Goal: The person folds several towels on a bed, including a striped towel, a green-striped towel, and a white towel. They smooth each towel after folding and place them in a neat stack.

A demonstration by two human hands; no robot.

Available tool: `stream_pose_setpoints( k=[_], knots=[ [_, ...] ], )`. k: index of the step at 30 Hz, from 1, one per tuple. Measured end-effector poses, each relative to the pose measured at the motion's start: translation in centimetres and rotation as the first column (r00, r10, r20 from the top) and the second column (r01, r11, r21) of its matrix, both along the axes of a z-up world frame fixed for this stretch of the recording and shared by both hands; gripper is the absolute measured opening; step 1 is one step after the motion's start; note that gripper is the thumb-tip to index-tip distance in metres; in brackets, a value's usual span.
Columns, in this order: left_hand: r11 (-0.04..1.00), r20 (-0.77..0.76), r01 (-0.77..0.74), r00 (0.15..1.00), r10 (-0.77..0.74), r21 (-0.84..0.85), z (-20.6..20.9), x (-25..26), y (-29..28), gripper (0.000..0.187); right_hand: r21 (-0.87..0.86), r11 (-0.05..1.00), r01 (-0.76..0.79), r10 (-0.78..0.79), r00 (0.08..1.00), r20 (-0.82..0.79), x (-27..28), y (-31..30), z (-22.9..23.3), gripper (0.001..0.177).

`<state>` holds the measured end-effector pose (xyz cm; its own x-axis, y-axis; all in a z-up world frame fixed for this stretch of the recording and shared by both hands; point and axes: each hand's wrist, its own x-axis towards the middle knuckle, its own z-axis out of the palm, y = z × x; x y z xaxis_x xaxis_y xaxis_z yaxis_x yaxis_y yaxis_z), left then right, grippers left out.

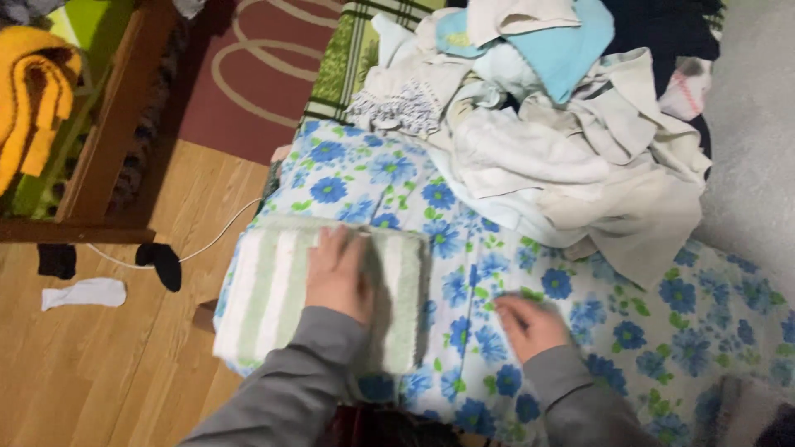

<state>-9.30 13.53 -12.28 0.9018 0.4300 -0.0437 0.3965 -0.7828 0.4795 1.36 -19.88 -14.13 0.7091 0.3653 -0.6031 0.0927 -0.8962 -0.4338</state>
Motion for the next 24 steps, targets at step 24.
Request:
stream_pose_setpoints(
  k=[24],
  knots=[
    [0.905, -0.320, 0.048, 0.926, -0.198, -0.423, -1.4, 20.0, -11.9, 0.043, 0.132, 0.776, 0.617, -0.629, 0.772, 0.091, 23.2, 0.8, -5.5, 0.056]
  ],
)
